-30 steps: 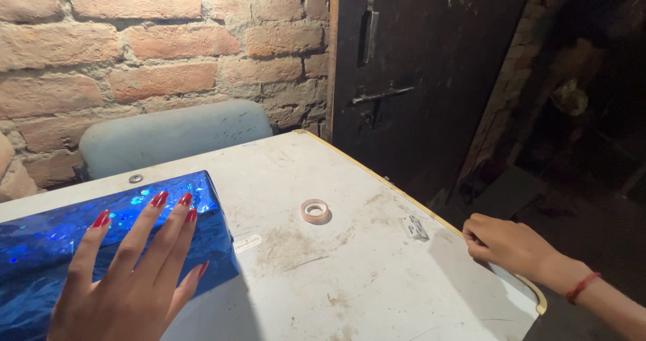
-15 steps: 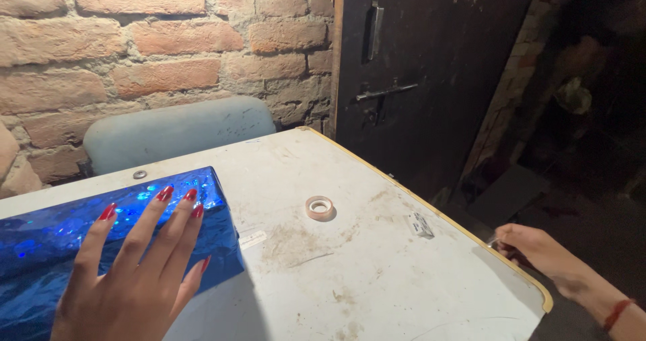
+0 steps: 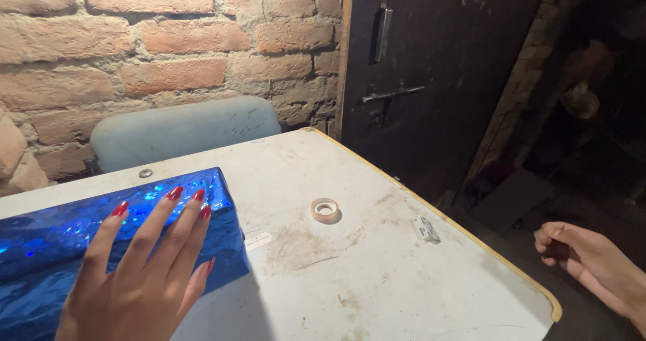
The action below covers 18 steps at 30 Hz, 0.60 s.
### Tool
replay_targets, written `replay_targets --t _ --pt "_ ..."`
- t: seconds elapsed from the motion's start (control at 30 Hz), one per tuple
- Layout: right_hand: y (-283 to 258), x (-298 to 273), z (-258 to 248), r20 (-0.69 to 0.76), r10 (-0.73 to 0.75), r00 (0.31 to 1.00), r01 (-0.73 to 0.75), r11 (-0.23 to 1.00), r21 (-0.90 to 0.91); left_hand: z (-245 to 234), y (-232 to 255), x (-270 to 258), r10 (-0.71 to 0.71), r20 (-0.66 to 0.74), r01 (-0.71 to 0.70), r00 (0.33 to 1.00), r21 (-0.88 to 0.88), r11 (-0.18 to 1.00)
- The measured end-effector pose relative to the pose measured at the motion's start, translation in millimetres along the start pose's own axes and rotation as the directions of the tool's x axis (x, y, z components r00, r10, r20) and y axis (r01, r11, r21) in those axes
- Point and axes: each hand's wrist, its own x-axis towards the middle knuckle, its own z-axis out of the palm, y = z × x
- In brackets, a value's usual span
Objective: The person wraps a rectangular box with blue wrapping paper on a white table. They fold the paper edges, smooth the surface, and secure the folds with clear adhesive tape. The wrapped box is rotated to seal multiple sides.
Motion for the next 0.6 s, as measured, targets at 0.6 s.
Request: replay_targets --t 0.6 --pt "-137.3 -73.0 251.0 0.465 -0.406 0.787 0.455 0.891 0.008 -34.6 -4.0 6.5 -0.081 -0.024 0.075 0.996 -0.176 0.981"
